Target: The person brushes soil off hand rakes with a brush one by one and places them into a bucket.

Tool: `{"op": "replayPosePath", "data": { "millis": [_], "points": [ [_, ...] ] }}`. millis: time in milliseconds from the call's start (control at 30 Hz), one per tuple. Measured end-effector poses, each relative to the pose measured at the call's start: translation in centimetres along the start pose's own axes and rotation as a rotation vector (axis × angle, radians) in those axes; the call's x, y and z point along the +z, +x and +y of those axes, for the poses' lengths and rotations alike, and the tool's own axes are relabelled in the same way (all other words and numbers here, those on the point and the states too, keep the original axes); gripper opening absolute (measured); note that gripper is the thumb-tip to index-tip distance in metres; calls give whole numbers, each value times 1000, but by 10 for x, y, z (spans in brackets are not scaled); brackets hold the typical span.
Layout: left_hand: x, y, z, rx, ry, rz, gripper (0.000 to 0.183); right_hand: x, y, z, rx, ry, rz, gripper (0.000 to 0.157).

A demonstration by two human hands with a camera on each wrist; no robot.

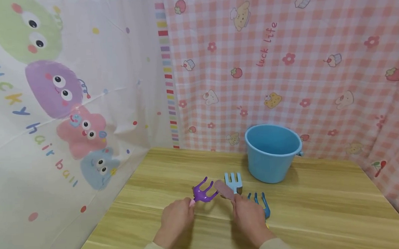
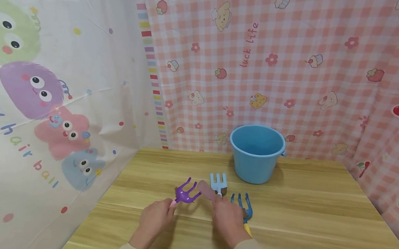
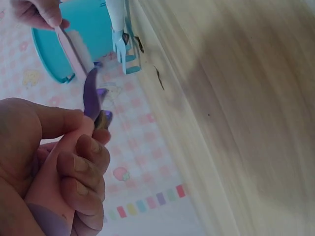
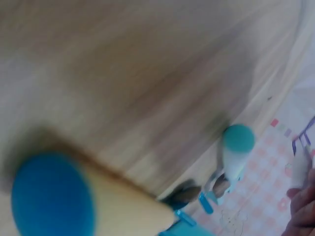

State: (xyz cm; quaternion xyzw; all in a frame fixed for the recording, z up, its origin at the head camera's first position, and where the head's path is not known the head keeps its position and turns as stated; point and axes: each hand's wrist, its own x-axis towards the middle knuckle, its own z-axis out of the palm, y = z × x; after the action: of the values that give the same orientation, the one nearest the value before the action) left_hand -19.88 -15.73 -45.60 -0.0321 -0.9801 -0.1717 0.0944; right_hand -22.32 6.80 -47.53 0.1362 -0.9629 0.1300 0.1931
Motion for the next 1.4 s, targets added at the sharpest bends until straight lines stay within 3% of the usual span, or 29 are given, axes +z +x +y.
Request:
{"op": "replayPosePath", "data": {
  "millis": [200, 433, 633, 800, 933, 1033, 1167, 1400],
  "points": [
    [0, 0, -2, -15, 19, 7, 27, -4, 4, 5, 69, 40, 34, 16],
    [-1, -1, 14, 48, -1, -23, 25, -2, 9, -6, -31, 94, 39, 17],
    [-1, -6, 23, 96, 27, -7, 25, 0, 8, -5, -26, 38, 27, 15],
    [1, -8, 20, 93, 27, 13, 26, -1, 7, -2, -20, -4, 75, 15],
    [3, -6, 15, 38, 30, 1, 30, -4, 8, -1, 27, 15, 94, 15],
    [5, -3, 9, -21, -12, -16, 32, -7, 9, 1, 62, 34, 92, 16],
    [5, -1, 2, -60, -148, -29, 25, -11, 9, 2, 101, 74, 74, 18],
    [6, 1, -5, -34, -260, 9, 20, -14, 8, 1, 108, 113, 83, 17]
  ]
}}
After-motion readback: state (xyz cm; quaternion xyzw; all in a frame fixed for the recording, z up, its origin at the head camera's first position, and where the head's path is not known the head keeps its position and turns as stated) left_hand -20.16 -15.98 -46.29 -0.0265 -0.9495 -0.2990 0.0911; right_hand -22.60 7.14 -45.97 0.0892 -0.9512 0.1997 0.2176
